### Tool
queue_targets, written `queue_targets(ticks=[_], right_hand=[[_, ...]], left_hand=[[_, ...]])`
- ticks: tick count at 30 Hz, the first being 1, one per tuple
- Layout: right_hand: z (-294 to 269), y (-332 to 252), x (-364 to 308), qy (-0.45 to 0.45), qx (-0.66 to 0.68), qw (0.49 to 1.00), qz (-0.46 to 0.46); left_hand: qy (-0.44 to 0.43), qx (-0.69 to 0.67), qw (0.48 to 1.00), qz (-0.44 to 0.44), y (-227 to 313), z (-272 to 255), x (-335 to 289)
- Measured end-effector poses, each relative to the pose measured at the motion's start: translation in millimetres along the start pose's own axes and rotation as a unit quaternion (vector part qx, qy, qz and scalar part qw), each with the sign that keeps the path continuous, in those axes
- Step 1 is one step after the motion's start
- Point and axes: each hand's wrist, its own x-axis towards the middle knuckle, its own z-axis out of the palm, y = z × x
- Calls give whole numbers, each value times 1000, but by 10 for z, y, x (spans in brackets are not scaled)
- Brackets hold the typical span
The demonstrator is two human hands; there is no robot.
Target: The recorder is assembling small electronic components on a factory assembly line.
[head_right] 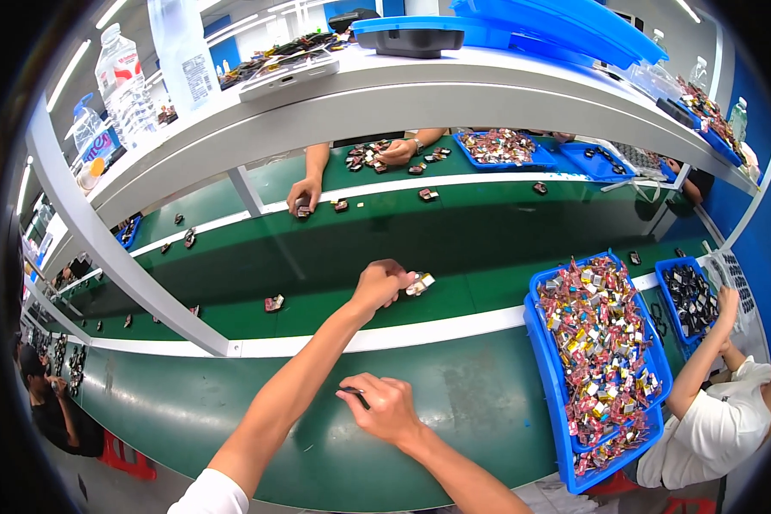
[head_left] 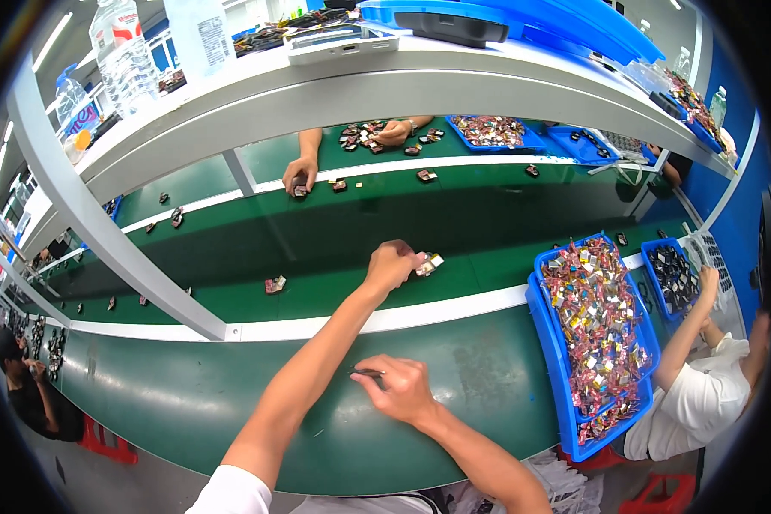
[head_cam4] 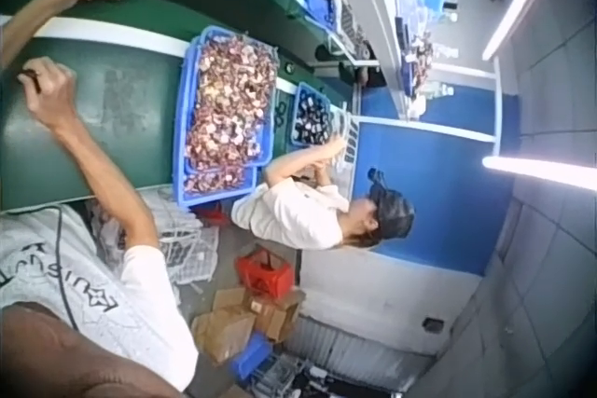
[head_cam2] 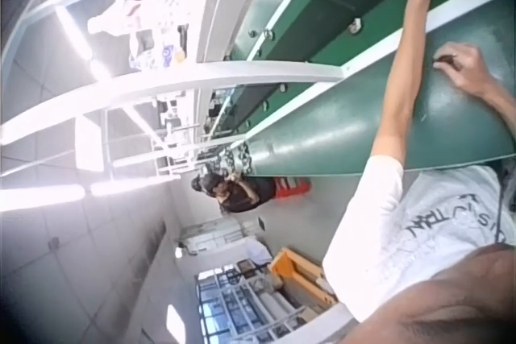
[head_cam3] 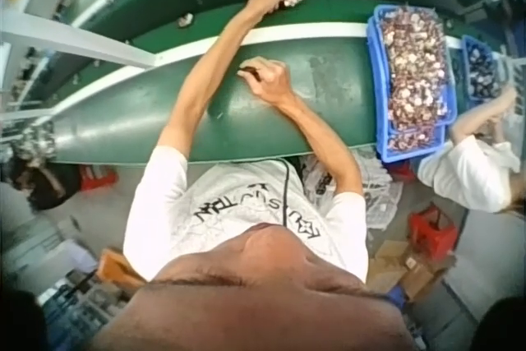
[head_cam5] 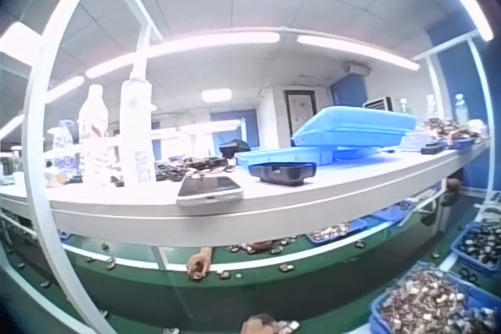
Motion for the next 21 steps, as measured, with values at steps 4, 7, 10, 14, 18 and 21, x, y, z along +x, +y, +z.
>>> queue_targets(ticks=[4, 7, 10, 14, 18, 21], right_hand=[[-4, -30, 3, -17, 16, 1000, 17], [-19, -47, -1, -1, 13, 1000, 22], [-51, -98, -12, -41, 19, 994, 103], [11, -128, -20, -22, 129, 978, 160], [-7, -133, -50, -22, 223, 941, 254], [-42, -146, -15, -5, 248, 926, 285]], left_hand=[[39, -57, 997, 36, -138, -374, -673], [65, -96, 993, 30, -331, -549, -1121], [115, -111, 987, 11, -491, -696, -1532], [154, -141, 977, -29, -657, -774, -1900], [167, -162, 972, -28, -796, -696, -2067], [166, -140, 976, 19, -784, -612, -2102]])
